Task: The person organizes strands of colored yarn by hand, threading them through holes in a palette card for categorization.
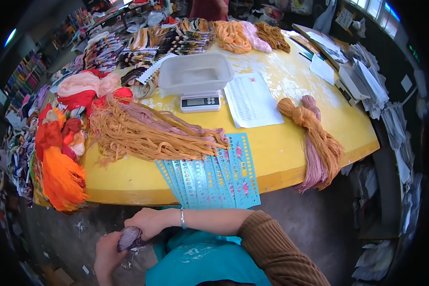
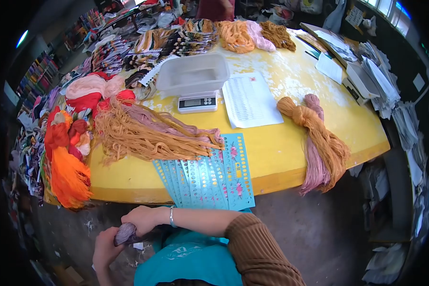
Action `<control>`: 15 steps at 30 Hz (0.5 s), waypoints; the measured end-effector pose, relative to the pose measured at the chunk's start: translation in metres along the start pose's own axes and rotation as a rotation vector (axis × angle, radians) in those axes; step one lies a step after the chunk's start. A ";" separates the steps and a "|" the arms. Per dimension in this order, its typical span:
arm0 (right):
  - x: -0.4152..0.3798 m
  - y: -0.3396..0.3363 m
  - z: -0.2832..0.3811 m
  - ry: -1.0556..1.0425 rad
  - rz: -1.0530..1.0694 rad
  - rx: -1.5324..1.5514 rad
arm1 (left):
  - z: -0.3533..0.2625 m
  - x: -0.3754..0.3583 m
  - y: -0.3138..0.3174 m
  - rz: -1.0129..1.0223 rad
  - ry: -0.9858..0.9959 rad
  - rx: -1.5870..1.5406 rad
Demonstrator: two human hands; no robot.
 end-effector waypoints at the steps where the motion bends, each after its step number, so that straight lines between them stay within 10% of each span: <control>1: 0.002 0.002 -0.001 0.004 0.078 0.034 | 0.001 0.001 -0.002 0.033 0.012 0.144; 8: 0.022 -0.029 0.028 -0.173 -0.455 0.279 | -0.030 0.005 -0.053 -0.325 -0.040 -0.161; 15: 0.049 -0.027 0.064 0.095 -0.327 0.179 | -0.017 -0.005 -0.078 -0.280 -0.012 -0.033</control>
Point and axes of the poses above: each hand's wrist, its own x-axis towards the middle knuckle, its own y-axis out of the palm, z = x × y, the point moved 6 cm from there along x, towards the middle knuckle, and after that the axes turned 13 degrees about -x, right-handed, at the moved point
